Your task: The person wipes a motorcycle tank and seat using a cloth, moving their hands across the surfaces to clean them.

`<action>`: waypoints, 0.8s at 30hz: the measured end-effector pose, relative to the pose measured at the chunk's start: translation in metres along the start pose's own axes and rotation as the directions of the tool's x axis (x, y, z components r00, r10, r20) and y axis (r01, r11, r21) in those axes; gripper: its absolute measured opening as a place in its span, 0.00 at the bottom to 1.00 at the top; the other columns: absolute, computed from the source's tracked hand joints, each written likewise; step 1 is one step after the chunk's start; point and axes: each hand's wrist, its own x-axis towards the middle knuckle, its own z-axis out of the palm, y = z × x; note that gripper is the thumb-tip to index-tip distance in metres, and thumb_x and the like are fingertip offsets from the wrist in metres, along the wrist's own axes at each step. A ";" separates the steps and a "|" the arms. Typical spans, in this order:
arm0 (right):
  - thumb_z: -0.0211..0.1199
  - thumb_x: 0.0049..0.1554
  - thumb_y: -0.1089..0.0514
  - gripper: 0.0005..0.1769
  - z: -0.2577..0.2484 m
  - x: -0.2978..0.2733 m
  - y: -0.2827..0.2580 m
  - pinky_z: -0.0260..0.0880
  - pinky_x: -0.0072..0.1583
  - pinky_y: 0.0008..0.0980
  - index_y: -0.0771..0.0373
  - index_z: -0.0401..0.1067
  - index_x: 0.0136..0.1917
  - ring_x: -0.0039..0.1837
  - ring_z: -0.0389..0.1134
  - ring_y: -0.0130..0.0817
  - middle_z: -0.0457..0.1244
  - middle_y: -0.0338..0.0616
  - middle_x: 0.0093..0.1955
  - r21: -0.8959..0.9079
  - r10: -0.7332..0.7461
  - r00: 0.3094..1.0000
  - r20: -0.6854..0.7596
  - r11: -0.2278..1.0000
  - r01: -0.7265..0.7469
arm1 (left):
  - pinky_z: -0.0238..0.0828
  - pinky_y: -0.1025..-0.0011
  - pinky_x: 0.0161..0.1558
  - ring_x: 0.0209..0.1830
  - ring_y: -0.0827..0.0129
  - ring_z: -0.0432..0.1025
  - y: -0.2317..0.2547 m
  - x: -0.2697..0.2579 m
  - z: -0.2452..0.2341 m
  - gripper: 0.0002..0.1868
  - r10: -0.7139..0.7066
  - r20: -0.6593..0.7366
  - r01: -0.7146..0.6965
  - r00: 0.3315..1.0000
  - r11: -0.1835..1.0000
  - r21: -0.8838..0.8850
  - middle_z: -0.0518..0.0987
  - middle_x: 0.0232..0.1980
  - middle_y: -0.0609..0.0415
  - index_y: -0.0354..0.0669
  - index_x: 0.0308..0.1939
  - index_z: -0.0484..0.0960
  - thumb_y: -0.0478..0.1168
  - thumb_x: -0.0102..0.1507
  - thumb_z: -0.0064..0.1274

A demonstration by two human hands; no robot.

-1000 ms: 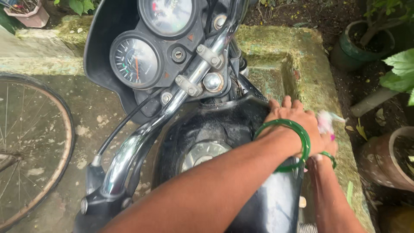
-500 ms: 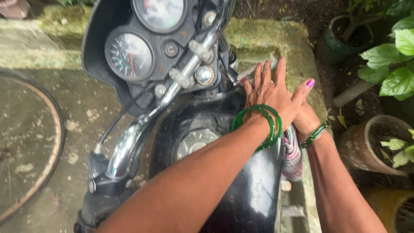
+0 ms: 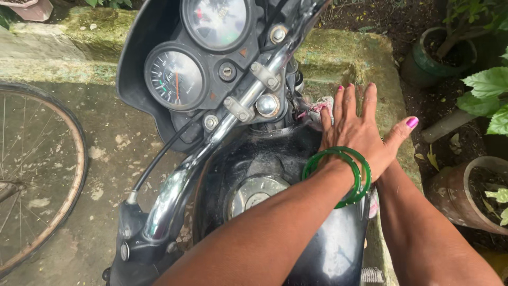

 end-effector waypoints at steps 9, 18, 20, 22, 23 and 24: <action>0.55 0.66 0.52 0.21 0.004 -0.003 -0.017 0.72 0.60 0.38 0.69 0.69 0.65 0.58 0.70 0.39 0.67 0.51 0.61 -0.172 -0.053 0.998 -0.040 0.984 0.045 | 0.22 0.43 0.76 0.84 0.46 0.31 0.003 0.000 -0.005 0.55 0.048 -0.088 -0.043 0.995 0.997 0.057 0.43 0.82 0.34 0.43 0.81 0.45 0.76 0.63 0.38; 0.53 0.66 0.52 0.21 0.007 -0.010 -0.019 0.71 0.60 0.38 0.68 0.68 0.66 0.58 0.70 0.38 0.67 0.51 0.61 -0.258 -0.090 0.995 -0.046 0.963 0.075 | 0.24 0.44 0.77 0.86 0.47 0.31 -0.001 -0.002 -0.005 0.57 0.063 -0.087 -0.060 0.994 0.997 0.044 0.43 0.84 0.34 0.43 0.83 0.45 0.76 0.63 0.39; 0.53 0.66 0.52 0.21 0.005 -0.003 -0.019 0.71 0.60 0.38 0.68 0.68 0.66 0.58 0.70 0.38 0.67 0.51 0.61 -0.268 -0.100 0.994 -0.045 0.960 0.084 | 0.24 0.44 0.77 0.85 0.46 0.31 -0.001 -0.001 -0.004 0.56 0.072 -0.100 -0.068 0.992 0.997 0.041 0.43 0.84 0.34 0.43 0.82 0.45 0.76 0.63 0.40; 0.53 0.66 0.52 0.21 0.005 0.005 -0.020 0.71 0.60 0.37 0.68 0.68 0.66 0.58 0.69 0.38 0.67 0.51 0.61 -0.269 -0.109 0.993 -0.050 0.959 0.091 | 0.24 0.43 0.76 0.85 0.45 0.31 -0.001 -0.001 -0.004 0.56 0.083 -0.105 -0.080 0.991 0.996 0.039 0.43 0.83 0.34 0.43 0.82 0.45 0.76 0.63 0.40; 0.53 0.66 0.51 0.22 0.004 0.007 -0.021 0.71 0.60 0.37 0.68 0.68 0.66 0.58 0.69 0.38 0.67 0.51 0.61 -0.273 -0.108 0.993 -0.048 0.958 0.091 | 0.24 0.43 0.76 0.85 0.45 0.31 -0.001 0.000 -0.005 0.56 0.081 -0.103 -0.079 0.991 0.997 0.028 0.42 0.83 0.33 0.42 0.82 0.44 0.76 0.63 0.40; 0.52 0.66 0.51 0.22 0.003 0.008 -0.022 0.71 0.61 0.37 0.68 0.68 0.66 0.58 0.69 0.38 0.67 0.51 0.62 -0.280 -0.105 0.993 -0.044 0.956 0.089 | 0.25 0.44 0.76 0.85 0.45 0.31 0.000 0.000 -0.005 0.56 0.079 -0.101 -0.077 0.992 0.997 0.016 0.42 0.83 0.32 0.42 0.81 0.44 0.76 0.64 0.39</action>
